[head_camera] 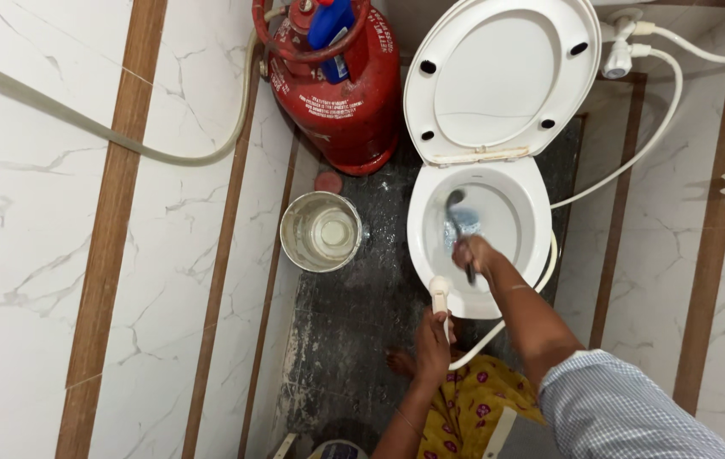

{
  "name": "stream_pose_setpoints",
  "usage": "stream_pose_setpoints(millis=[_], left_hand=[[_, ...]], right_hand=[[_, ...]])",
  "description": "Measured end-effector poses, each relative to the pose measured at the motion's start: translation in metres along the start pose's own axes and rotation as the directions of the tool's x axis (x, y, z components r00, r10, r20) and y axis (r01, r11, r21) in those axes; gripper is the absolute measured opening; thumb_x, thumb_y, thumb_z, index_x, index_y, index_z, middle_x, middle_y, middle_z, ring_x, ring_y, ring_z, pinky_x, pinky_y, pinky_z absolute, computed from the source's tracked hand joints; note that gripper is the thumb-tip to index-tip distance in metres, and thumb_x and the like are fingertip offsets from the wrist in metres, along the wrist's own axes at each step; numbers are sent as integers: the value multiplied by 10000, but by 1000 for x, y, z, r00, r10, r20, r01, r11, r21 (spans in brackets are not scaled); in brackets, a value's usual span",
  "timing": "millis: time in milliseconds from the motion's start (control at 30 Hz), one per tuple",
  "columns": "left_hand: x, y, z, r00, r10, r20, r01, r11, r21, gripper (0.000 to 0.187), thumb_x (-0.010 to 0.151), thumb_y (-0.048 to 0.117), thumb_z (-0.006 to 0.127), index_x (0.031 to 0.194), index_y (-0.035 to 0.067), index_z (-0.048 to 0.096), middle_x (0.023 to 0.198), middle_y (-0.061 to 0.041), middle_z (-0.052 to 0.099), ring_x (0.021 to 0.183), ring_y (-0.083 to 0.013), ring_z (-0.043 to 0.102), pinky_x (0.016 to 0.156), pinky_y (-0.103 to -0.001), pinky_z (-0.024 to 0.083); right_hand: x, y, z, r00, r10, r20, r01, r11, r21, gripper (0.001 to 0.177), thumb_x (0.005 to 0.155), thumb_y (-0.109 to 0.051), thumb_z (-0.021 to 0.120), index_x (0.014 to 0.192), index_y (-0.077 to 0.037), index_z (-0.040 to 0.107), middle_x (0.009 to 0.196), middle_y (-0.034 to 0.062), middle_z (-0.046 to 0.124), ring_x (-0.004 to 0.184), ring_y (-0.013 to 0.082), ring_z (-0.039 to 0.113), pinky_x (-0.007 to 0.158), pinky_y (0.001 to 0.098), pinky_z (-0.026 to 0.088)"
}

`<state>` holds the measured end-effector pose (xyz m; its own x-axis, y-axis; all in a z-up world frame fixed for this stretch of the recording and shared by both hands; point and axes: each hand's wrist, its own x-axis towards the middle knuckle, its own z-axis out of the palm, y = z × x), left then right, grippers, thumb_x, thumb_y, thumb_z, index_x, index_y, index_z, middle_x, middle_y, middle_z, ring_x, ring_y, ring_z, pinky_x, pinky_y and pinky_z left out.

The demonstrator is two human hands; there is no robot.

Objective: The person cleans a toilet by scrubbing the interior with a brush and rinsing the surfaces using a handheld sprayer.

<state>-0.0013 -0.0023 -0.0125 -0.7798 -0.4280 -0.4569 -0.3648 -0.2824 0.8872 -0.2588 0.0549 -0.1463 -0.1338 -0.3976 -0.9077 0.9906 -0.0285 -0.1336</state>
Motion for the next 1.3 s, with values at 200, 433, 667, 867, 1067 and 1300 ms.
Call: stream_pose_setpoints(millis=[200,433,667,867,1067,1300], left_hand=[[6,-39,-15,997,-72,-28,69,993,-92,431,1074,415,417,1100,27,604,770,-1,588,632,-91,561,604,-276,495],[13,-35,-38,993,-87,-84,67,975,-210,463,1074,456,399,1131,43,601,769,-1,584,632,-97,568,630,-286,507],[17,-15,-65,999,-39,-28,28,944,-329,476,1094,459,390,1122,25,581,830,-4,576,684,-104,576,666,-299,519],[12,-30,-60,975,-223,18,216,918,-333,405,1073,401,419,1095,39,599,775,-24,577,632,-132,566,639,-314,520],[-5,-85,-30,980,-163,117,187,951,-247,442,1091,424,411,1075,21,592,753,-11,543,578,-112,521,575,-286,485],[-25,-110,-20,953,-216,212,215,976,27,442,1113,420,405,1051,30,605,723,-29,548,550,-118,513,535,-299,448]], right_hand=[[-38,34,-48,859,393,-329,-510,600,-616,386,1088,-249,290,769,-80,427,479,-41,333,351,73,267,301,245,239],[-10,31,-16,987,96,-130,-116,980,-160,348,1089,-322,330,862,-92,458,548,-63,314,372,42,262,296,205,189],[-41,126,-32,937,-99,-336,-163,726,-668,545,1103,-438,282,1254,26,525,592,69,536,379,160,300,351,328,273],[-73,145,-65,903,-139,-406,-354,295,-888,624,1118,-462,289,1194,59,623,616,155,566,389,254,504,350,386,376],[-23,99,-30,942,-115,-317,-150,699,-699,494,1111,-455,313,1082,-17,540,593,40,415,443,181,320,424,381,283],[-83,84,-120,887,-222,-405,-409,31,-912,389,1057,-370,428,1093,-16,585,730,73,557,565,171,472,488,360,393]])
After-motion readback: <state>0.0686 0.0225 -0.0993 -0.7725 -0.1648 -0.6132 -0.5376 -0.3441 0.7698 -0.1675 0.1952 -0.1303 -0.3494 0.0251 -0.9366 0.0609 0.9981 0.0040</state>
